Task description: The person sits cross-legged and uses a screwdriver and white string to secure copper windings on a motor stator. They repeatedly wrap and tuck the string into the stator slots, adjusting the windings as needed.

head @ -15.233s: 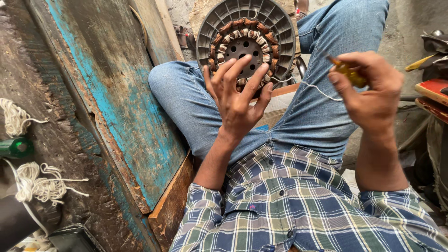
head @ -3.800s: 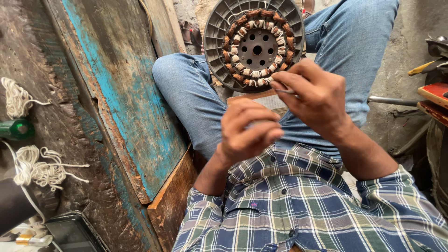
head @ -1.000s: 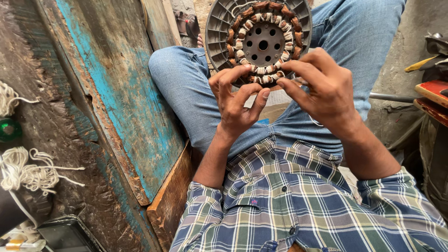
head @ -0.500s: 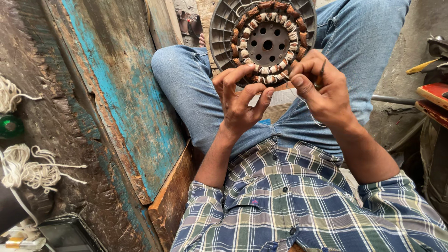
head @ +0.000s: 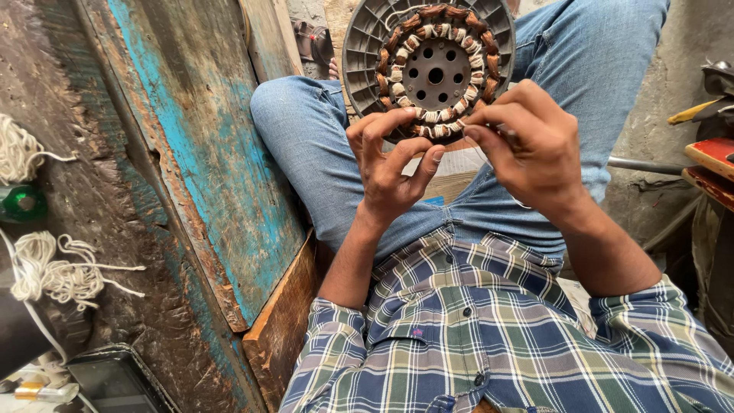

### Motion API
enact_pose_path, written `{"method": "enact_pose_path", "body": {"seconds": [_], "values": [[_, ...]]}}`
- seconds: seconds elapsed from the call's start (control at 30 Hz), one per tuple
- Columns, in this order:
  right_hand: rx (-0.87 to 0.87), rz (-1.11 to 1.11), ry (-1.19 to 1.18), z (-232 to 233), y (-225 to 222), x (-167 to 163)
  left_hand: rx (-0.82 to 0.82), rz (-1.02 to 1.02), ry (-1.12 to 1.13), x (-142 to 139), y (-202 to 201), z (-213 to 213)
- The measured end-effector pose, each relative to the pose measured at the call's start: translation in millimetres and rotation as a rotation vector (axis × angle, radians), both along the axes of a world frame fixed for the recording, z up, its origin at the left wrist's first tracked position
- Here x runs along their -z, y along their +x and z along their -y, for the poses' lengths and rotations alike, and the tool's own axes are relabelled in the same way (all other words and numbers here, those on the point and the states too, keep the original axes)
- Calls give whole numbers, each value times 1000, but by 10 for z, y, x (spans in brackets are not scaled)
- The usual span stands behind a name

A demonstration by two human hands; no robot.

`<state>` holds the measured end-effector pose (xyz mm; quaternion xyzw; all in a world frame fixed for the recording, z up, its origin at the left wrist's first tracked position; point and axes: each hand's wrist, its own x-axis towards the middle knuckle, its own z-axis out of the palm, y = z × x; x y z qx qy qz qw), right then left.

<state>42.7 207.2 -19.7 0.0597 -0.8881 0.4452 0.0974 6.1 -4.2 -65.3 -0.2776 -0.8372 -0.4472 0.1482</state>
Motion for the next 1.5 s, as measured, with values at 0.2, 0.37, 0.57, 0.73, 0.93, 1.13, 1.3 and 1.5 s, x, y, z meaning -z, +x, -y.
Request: {"method": "enact_pose_path", "body": {"seconds": [0.2,0.37,0.57,0.73,0.93,1.13,1.3,1.5], "values": [[-92,303,-620,-40,44,87,60,-41,-80,-251,-147,-32],[-141,124,-458,-26,49,109,161,-145,-232,-496,-347,-85],[-84,175,-359,-16,23,126,188,-241,-161,-549,-550,-192],[-87,96,-440,-25,-11,130,291,-232,-152,-524,-618,-244],[-48,64,-219,-69,-145,19,206,-224,-71,-473,-534,-269],[-53,-193,32,-70,-288,-99,197,-82,6,-498,-495,-214],[-134,-440,-79,-73,-329,-168,226,-139,-183,-557,-540,-230],[-68,-295,-111,-45,-290,-79,106,-224,108,-715,-557,-182]]}}
